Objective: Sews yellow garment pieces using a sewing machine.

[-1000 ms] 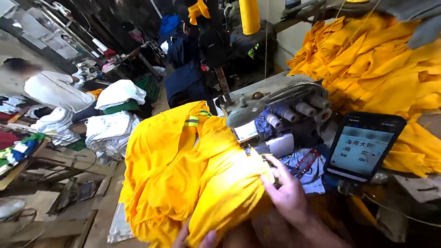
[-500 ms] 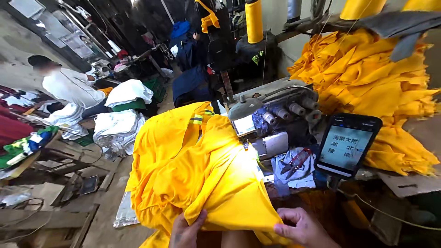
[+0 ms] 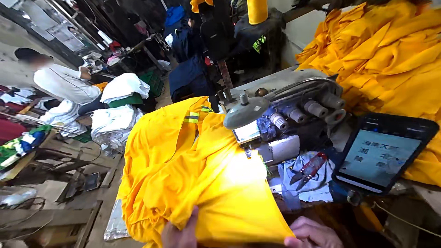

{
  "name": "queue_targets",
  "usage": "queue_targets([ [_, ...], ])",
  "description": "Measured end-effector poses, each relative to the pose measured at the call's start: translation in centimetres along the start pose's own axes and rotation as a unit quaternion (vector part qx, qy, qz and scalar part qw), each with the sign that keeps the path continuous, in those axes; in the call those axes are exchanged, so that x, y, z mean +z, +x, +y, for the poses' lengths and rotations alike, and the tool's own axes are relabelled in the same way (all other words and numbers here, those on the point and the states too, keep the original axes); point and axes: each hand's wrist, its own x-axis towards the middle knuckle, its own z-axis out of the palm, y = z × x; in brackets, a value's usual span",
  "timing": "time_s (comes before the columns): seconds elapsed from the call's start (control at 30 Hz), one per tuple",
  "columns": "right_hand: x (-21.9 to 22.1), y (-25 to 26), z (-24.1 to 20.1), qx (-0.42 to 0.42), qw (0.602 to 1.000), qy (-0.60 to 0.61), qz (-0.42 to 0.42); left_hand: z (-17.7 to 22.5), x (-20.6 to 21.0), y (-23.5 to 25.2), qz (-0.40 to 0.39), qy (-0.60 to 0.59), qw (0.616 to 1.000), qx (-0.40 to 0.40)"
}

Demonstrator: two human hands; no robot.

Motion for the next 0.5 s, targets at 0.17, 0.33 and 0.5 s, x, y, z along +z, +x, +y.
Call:
queue_targets([
  [0.17,2.7,5.7,-0.3,-0.019,0.999,0.011,0.05,-1.0,1.6,9.1,-0.04,0.01,0.998,0.054],
  [0.33,4.5,10.8,0.3,-0.02,0.995,0.019,0.101,-1.3,3.1,15.1,-0.073,0.076,0.993,0.044],
  [0.5,3.6,7.8,-1.1,0.122,0.988,0.073,-0.058,-0.5,-3.3,11.3,-0.19,0.126,0.973,-0.04],
])
